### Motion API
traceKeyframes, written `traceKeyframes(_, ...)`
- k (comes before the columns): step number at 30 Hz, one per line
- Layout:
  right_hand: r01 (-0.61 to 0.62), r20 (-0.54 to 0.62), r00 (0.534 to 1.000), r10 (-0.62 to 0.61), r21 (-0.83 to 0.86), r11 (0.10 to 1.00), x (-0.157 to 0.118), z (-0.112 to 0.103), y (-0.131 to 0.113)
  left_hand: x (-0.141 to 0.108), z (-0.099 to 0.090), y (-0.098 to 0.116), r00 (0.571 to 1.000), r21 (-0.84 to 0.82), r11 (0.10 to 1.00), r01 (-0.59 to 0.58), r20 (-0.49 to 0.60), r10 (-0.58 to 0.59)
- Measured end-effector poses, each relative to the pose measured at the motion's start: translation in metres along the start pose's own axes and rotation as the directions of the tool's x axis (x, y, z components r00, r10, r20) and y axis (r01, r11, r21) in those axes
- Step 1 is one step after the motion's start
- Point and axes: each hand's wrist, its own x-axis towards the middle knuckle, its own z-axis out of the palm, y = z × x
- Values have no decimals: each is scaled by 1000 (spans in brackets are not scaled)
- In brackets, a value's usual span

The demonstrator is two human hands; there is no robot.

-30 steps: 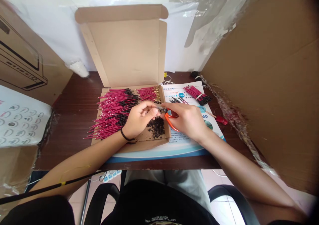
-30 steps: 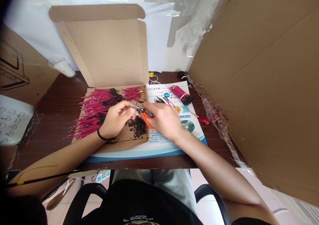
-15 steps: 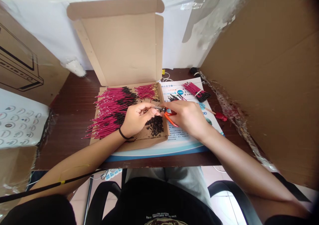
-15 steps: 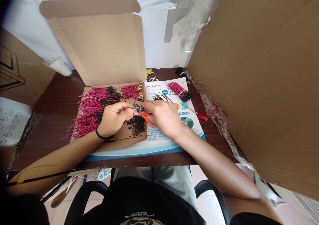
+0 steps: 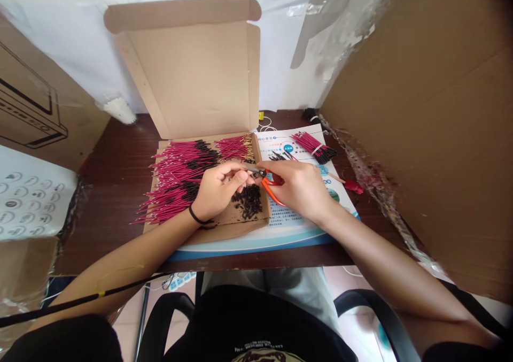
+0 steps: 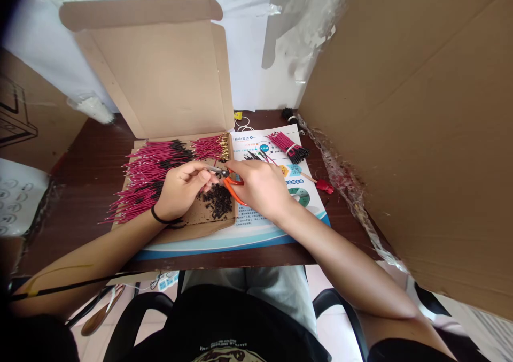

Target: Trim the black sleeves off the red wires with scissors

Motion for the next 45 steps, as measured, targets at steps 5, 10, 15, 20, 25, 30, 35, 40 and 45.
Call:
traceKeyframes(5,6,29,1000,-5,-41,999,-1,3,2,1,0,0,1000,-10,1000,11,12,-11)
traceKeyframes(10,27,39,999,-23,-111,993,0,6,5,0,-1,-3,1000,16,1000,13,22,-13)
traceKeyframes(15,15,75,997,-4,-152,988,0,5,6,-1,-1,-3,999,77,997,-8,43,5)
traceKeyframes(20,-70,-14,997,70,-54,996,2,1,3,0,1,1,1000,-18,1000,4,-1,-4)
traceKeyframes(25,-131,-20,991,131,19,991,4,3,3,1,1,-1,1000,-39,999,-1,-25,0)
traceKeyframes(30,-231,3,972,233,-126,965,8,17,5,1,0,-2,999,-43,999,-18,-50,15)
traceKeyframes(35,-299,45,953,299,-19,954,17,28,7,1,-2,6,999,-5,999,-38,-24,38)
traceKeyframes(40,-243,42,970,241,71,967,20,26,11,-2,-3,19,995,84,993,-88,43,85)
traceKeyframes(45,-292,10,955,297,-147,945,17,11,21,-8,0,24,981,136,981,-140,154,119)
